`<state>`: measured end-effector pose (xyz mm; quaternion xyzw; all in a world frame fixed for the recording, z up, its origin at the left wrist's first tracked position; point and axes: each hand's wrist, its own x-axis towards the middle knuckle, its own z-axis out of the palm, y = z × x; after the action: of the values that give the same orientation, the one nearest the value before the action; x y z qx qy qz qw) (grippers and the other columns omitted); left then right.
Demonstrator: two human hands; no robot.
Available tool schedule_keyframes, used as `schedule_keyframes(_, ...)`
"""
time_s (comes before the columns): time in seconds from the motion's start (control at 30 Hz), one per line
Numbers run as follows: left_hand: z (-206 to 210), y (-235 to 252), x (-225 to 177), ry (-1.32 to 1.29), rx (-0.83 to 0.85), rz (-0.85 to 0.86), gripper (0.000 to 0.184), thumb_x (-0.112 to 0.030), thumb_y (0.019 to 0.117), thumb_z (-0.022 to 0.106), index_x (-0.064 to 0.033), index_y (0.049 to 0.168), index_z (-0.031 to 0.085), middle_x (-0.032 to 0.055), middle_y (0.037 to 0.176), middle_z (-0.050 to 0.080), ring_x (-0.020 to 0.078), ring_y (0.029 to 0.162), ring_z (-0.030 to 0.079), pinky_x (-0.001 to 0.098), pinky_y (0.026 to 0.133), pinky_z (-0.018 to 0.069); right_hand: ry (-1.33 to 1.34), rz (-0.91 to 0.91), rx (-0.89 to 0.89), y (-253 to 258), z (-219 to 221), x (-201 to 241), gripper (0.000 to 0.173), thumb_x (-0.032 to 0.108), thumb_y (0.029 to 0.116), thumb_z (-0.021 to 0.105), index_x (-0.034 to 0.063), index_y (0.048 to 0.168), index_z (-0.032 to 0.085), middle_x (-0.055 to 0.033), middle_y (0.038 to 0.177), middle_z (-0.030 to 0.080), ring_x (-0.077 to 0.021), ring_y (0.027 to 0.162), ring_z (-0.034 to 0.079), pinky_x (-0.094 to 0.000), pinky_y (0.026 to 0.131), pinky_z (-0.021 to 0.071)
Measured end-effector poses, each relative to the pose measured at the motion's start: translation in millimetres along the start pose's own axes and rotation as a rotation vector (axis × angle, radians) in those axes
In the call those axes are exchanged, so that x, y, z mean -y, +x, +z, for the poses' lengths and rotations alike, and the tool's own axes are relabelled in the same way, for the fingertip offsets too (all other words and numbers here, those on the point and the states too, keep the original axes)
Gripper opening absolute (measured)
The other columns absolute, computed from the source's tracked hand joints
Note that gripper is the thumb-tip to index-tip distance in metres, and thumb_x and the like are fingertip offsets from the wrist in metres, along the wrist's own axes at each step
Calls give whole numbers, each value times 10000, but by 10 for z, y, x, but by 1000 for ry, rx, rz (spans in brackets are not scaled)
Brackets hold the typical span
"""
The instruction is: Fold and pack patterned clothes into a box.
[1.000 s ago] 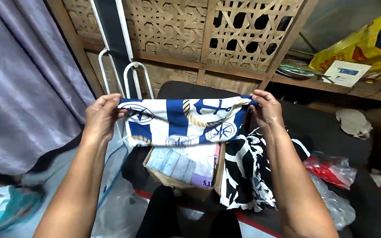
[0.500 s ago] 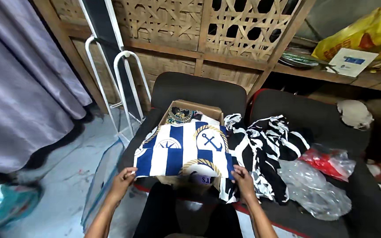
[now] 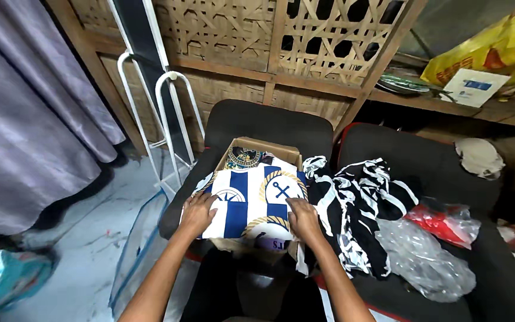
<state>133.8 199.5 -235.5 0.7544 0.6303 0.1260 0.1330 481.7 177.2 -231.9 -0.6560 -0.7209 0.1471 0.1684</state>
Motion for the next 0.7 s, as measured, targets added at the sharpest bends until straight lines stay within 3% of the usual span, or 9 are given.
schedule_keyframes(0.07,-89,32,64,44,58,-20,494,-373,990,652,-118,1412,613,208,1417,593,404,1421,447,641,1207,190,-12,50,153,76,-74,-89,488,206,1011,569,146,1494,533,-140,1502,535,-345,1453,414,-631,1188,242)
schedule_keyframes(0.2,-261,-32,295,64,128,-90,520,-447,936,719,-50,1269,683,231,1263,673,430,1295,549,631,1180,249,16,124,180,113,-234,-267,439,350,938,714,71,1276,681,-207,1323,627,-421,1318,499,-654,1121,299)
schedule_keyframes(0.27,-310,-104,432,2,135,-120,495,-384,924,751,2,1229,700,284,1266,648,475,1287,538,658,1137,305,103,158,211,112,-264,-405,433,346,908,762,12,1174,693,-247,1278,616,-440,1284,503,-658,1081,337)
schedule_keyframes(0.33,-298,-194,598,-153,106,-153,428,-263,902,783,45,1187,700,311,1253,629,486,1248,555,673,1085,369,277,143,198,79,-249,-568,380,244,884,791,-45,1100,671,-263,1226,597,-404,1196,550,-586,1025,429)
schedule_keyframes(0.4,-260,-321,744,-381,70,-176,329,-175,897,783,60,1105,684,268,1123,664,398,1080,634,611,972,476,483,117,160,-10,-231,-669,273,119,867,782,-50,1034,647,-213,1137,614,-298,1074,595,-470,952,494)
schedule_keyframes(0.47,-225,-443,842,-620,18,-165,226,-115,890,768,21,1036,661,114,885,646,189,809,616,417,781,523,642,101,95,-94,-217,-704,194,33,850,757,-28,988,635,-142,993,636,-204,921,622,-397,835,533)
schedule_keyframes(0.5,-214,-491,871,-731,-16,-148,174,-88,885,747,-17,1017,659,23,818,633,89,739,605,311,727,531,716,96,63,-123,-218,-703,179,-3,849,737,-24,990,629,-120,965,635,-176,885,623,-369,805,540)
schedule_keyframes(0.57,-193,-528,880,-932,-97,-133,107,-60,897,684,-55,996,643,-55,793,644,15,719,619,230,705,541,896,104,-39,-145,-226,-671,192,-55,855,689,-26,1033,625,-95,945,658,-145,841,649,-329,772,567)
schedule_keyframes(0.7,-74,-472,809,-1034,-241,-291,74,-72,989,621,-11,1028,609,-1,807,628,47,702,608,246,677,537,1180,249,-236,-50,-101,-572,335,-59,936,604,-39,1267,560,-106,926,661,-143,770,667,-322,713,590)
